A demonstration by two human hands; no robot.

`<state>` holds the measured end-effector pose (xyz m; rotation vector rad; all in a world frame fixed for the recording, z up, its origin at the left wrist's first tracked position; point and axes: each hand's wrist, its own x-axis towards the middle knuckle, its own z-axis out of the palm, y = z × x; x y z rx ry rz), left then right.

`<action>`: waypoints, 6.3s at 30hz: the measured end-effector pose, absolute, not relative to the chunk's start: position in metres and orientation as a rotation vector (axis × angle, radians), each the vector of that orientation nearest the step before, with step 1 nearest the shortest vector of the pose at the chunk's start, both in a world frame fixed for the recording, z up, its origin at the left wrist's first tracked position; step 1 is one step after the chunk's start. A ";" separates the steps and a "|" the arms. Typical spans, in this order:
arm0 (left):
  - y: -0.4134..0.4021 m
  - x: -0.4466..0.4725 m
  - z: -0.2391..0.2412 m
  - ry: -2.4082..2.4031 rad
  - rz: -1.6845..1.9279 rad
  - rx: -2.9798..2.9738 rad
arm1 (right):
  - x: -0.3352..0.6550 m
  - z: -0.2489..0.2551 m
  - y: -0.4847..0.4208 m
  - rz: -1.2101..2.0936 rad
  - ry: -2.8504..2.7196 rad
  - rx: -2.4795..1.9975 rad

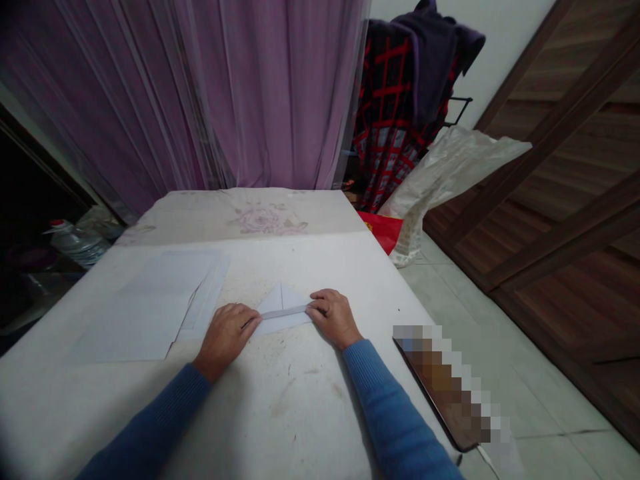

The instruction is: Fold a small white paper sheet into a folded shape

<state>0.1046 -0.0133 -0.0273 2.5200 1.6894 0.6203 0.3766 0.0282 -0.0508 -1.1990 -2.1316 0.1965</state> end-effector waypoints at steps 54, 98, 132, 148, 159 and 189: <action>-0.009 0.105 -0.031 1.931 0.670 2.391 | 0.360 -0.038 0.024 0.180 -1.888 -1.740; 0.002 0.111 -0.030 1.329 0.291 3.147 | 0.342 -0.029 0.017 -0.260 -2.361 -1.663; 0.001 0.109 -0.035 1.274 0.401 3.125 | 0.311 -0.021 -0.003 -0.092 -2.031 -1.952; -0.002 0.108 -0.028 1.309 0.322 3.095 | 0.335 -0.027 0.006 0.216 -1.990 -1.778; 0.001 0.105 -0.037 1.321 0.268 3.057 | 0.354 -0.051 0.015 0.303 -1.848 -1.550; -0.004 0.112 -0.029 1.363 0.335 2.888 | 0.325 -0.036 0.016 0.219 -2.139 -1.518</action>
